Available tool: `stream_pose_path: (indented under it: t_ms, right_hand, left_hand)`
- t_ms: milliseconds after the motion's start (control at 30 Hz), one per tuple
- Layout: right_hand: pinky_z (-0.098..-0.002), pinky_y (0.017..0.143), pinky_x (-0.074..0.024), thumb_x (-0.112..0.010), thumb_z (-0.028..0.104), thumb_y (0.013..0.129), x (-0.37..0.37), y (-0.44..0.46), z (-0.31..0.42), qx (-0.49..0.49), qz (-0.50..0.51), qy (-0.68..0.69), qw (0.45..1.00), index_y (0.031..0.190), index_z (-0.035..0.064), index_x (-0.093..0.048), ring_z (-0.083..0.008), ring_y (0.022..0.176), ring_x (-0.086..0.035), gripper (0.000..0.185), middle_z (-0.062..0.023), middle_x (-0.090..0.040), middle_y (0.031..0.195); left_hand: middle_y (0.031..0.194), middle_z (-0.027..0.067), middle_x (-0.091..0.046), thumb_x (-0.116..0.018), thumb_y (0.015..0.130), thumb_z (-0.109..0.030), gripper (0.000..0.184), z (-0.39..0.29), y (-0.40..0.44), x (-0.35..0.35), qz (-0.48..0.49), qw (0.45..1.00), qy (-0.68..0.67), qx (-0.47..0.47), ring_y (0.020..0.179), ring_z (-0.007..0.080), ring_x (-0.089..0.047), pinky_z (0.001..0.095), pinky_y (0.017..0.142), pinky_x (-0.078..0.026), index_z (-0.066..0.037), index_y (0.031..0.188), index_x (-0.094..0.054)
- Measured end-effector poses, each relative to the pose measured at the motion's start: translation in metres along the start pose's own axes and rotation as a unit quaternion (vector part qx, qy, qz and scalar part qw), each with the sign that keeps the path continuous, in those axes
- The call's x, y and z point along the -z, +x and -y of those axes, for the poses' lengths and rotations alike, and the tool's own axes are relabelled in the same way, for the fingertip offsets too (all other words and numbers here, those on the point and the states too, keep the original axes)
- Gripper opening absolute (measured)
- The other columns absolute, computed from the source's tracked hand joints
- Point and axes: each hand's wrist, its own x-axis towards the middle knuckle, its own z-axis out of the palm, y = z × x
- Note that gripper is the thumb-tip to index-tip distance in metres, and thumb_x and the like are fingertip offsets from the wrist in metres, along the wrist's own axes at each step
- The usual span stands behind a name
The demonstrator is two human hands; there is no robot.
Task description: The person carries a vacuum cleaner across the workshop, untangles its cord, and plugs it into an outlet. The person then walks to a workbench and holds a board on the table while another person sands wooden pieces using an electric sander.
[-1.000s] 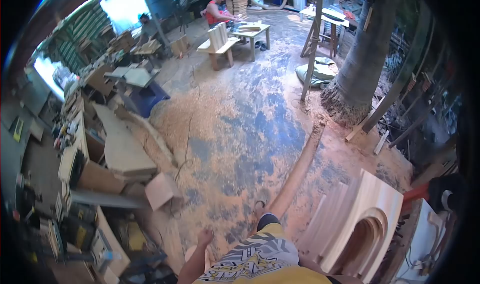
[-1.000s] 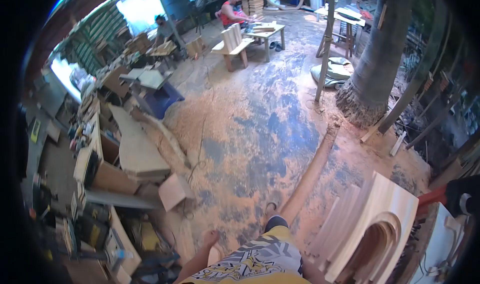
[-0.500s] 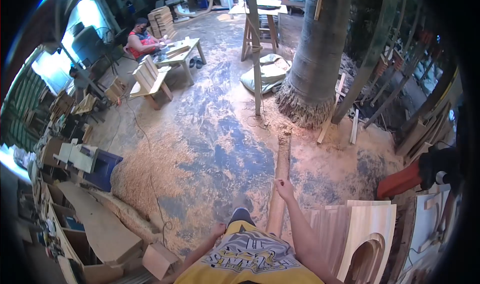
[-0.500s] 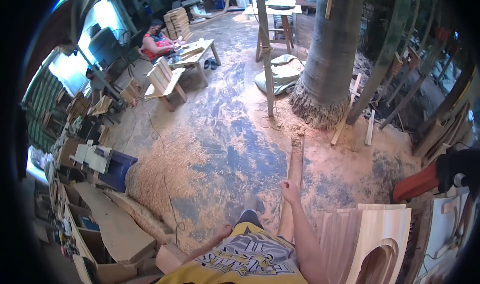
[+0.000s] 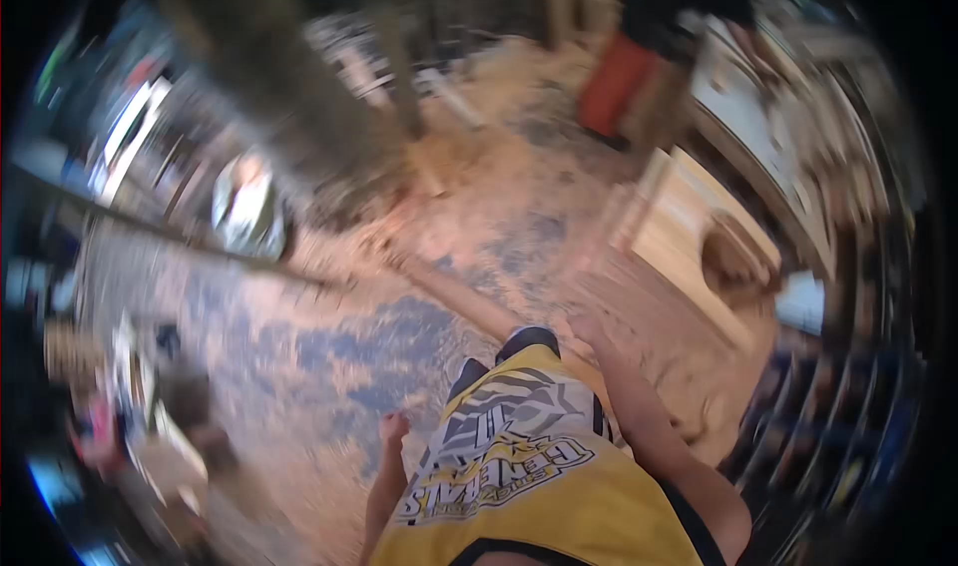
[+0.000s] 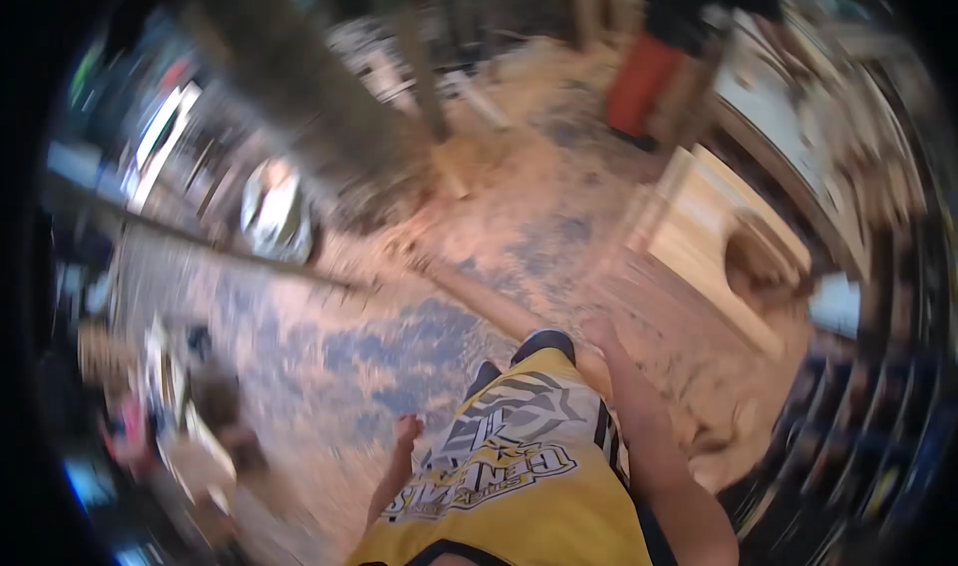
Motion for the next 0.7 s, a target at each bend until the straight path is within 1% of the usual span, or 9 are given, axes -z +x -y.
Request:
stream_pose_path:
  t_ms: [67,133,300,433,500,567,600,667,700]
  right_hand:
    - [-0.0421,0.067,-0.0492,-0.053,0.021,0.075,0.012,-0.017,0.058,-0.049,-0.067,0.032,0.996,0.078,0.0049,-0.069,-0.0304,0.073,-0.065,0.023,-0.0194,-0.065,0.079]
    - [-0.0412,0.073,-0.0493,-0.053,0.027,0.078,-0.011,-0.015,0.054,-0.132,-0.045,-0.006,0.99,0.085,0.0063,-0.069,-0.031,0.086,-0.065,0.027,-0.0191,-0.066,0.09]
    - [-0.042,0.087,-0.0478,-0.056,0.046,0.079,-0.057,0.015,0.015,-0.054,0.205,0.085,0.974,0.108,0.0096,-0.066,-0.0363,0.105,-0.059,0.047,-0.0209,-0.061,0.111]
    - [-0.0403,0.09,-0.0468,-0.059,0.052,0.072,-0.052,0.102,0.009,-0.28,0.122,0.056,0.95,0.108,0.0044,-0.065,-0.034,0.106,-0.059,0.06,-0.0204,-0.061,0.112]
    - [-0.0401,0.09,-0.0466,-0.059,0.053,0.07,-0.036,0.121,0.044,-0.309,0.105,0.099,0.94,0.106,0.002,-0.065,-0.0336,0.106,-0.059,0.062,-0.0209,-0.061,0.111]
    - [-0.0402,0.093,-0.045,-0.054,0.043,0.074,0.012,0.184,0.075,-0.286,0.1,0.137,0.943,0.101,0.0069,-0.068,-0.0326,0.109,-0.057,0.048,-0.0178,-0.062,0.113]
    - [-0.0395,0.092,-0.0451,-0.052,0.039,0.075,0.018,0.211,0.077,-0.144,0.049,0.115,0.982,0.101,0.0109,-0.069,-0.0329,0.108,-0.057,0.041,-0.0179,-0.061,0.113]
    - [-0.0408,0.082,-0.0489,-0.053,0.037,0.077,0.016,0.275,0.078,-0.047,-0.152,0.167,0.973,0.097,0.0078,-0.068,-0.034,0.095,-0.062,0.039,-0.0181,-0.064,0.102]
    - [-0.0412,0.082,-0.0489,-0.052,0.034,0.076,0.049,0.291,0.098,-0.105,-0.133,0.198,0.965,0.095,0.0074,-0.068,-0.0354,0.094,-0.061,0.036,-0.0187,-0.064,0.101]
  left_hand:
    - [0.057,0.0041,-0.055,-0.05,0.087,-0.019,0.026,-0.066,0.056,-0.013,-0.062,0.996,0.004,0.062,0.047,0.0149,-0.052,0.0284,0.043,-0.04,-0.007,0.065,-0.059]
    - [0.058,0.005,-0.055,-0.052,0.087,-0.019,0.021,-0.124,0.119,-0.041,0.014,0.943,0.299,-0.147,0.051,0.0148,-0.054,0.0288,0.047,-0.042,-0.005,0.073,-0.061]
    - [0.068,0.0054,-0.06,-0.052,0.092,-0.018,0.02,-0.373,0.095,-0.217,0.15,0.95,0.166,-0.219,0.058,0.0122,-0.056,0.0264,0.05,-0.044,-0.001,0.095,-0.062]
    - [0.067,0.0038,-0.059,-0.04,0.096,-0.007,0.023,-0.476,0.095,-0.291,0.22,0.885,0.223,-0.345,0.059,0.0096,-0.053,0.0223,0.052,-0.043,-0.003,0.102,-0.062]
    - [0.068,0.0023,-0.06,-0.04,0.097,-0.019,0.026,-0.484,0.141,-0.3,0.228,0.844,0.366,-0.319,0.06,0.0099,-0.054,0.0252,0.051,-0.043,-0.005,0.088,-0.06]
    - [0.066,0.0015,-0.06,-0.046,0.093,-0.026,0.03,-0.466,0.224,-0.302,0.36,0.905,0.115,-0.195,0.06,0.0133,-0.055,0.0301,0.054,-0.044,-0.006,0.075,-0.06]
    - [0.066,0.0026,-0.061,-0.049,0.091,-0.025,0.028,-0.491,0.204,-0.306,0.304,0.718,0.493,-0.387,0.062,0.0143,-0.057,0.0322,0.056,-0.046,-0.006,0.074,-0.062]
    - [0.069,0.0114,-0.063,-0.054,0.085,-0.021,0.019,-0.515,0.197,-0.307,0.309,0.721,0.516,-0.344,0.065,0.0194,-0.062,0.0366,0.058,-0.049,-0.006,0.079,-0.065]
    - [0.075,0.0152,-0.066,-0.057,0.08,-0.021,0.017,-0.519,0.252,-0.299,0.288,0.436,0.709,-0.474,0.066,0.0272,-0.064,0.0403,0.057,-0.05,-0.006,0.081,-0.066]
